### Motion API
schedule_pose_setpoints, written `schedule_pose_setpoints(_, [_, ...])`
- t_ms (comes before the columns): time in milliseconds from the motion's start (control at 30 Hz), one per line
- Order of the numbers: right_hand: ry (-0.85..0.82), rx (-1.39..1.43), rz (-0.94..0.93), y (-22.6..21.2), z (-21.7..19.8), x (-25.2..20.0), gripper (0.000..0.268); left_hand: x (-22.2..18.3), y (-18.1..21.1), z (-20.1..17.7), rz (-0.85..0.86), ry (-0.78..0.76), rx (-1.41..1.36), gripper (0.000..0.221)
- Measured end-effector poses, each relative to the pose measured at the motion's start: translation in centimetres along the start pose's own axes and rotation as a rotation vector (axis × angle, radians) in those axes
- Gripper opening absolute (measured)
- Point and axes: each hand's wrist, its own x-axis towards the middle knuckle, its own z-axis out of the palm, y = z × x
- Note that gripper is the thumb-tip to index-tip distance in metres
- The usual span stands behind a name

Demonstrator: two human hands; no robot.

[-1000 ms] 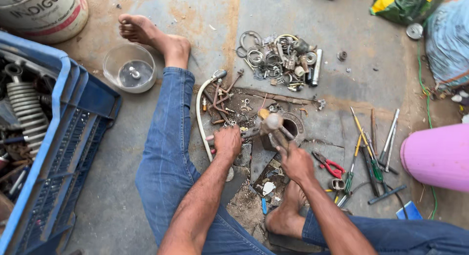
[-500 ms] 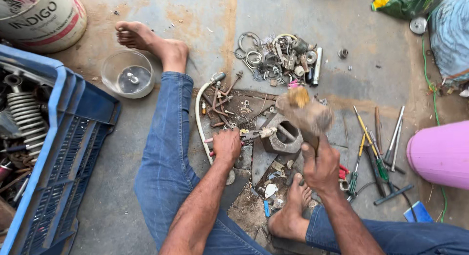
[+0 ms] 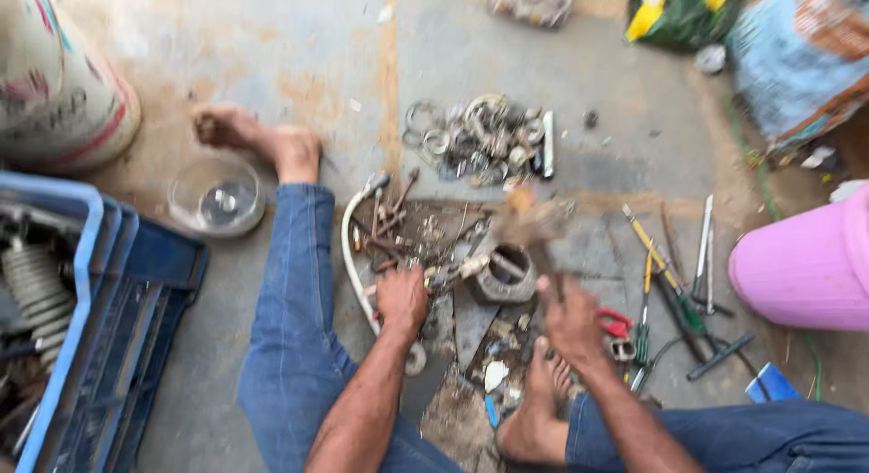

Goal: The person sits on the floor and uses a hammer and pliers to repeatedly strike a cylindrical metal lock held in a bench vise. The person adjusts the lock's position multiple times and continues hammering to disassemble or modify the lock.

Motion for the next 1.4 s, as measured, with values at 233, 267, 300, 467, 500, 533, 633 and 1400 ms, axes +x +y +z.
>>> schedule_pose_setpoints(233, [-0.06, 0.0, -0.216, -0.2, 2.0, -0.1, 0.048, 0.0, 0.1, 1.8, 0.03, 0.048, -0.01, 0.034])
schedule_pose_setpoints(267, [-0.203, -0.195, -0.123, 0.3, 2.7, -0.7, 0.046, -0.9, 0.1, 1.9, 0.05, 0.077, -0.022, 0.034])
schedule_pose_setpoints(300, [-0.317, -0.381, -0.05, 0.5, 3.5, 0.2, 0.044, -0.4, -0.1, 1.3, 0.073, 0.178, 0.067, 0.034])
schedule_pose_setpoints(467, [-0.256, -0.335, 0.101, 1.8, 2.6, -1.3, 0.05, -1.7, 0.2, -0.1, 0.063, 0.06, 0.113, 0.028])
schedule_pose_setpoints(500, [-0.207, -0.303, 0.093, 1.4, 1.9, 0.3, 0.049, -0.7, 0.2, -0.9, 0.072, 0.051, 0.126, 0.029])
schedule_pose_setpoints(533, [-0.098, -0.225, 0.041, 0.8, 1.2, 1.1, 0.046, 0.4, 0.2, -1.8, 0.081, 0.043, 0.138, 0.03])
schedule_pose_setpoints(633, [0.054, -0.035, -0.13, -0.5, -1.4, 0.4, 0.036, -0.6, 0.4, -2.2, 0.064, 0.043, 0.093, 0.036])
schedule_pose_setpoints(1400, [-0.034, -0.049, -0.083, 1.5, 1.8, -0.6, 0.046, 0.7, 0.1, -0.7, 0.143, 0.244, 0.156, 0.015])
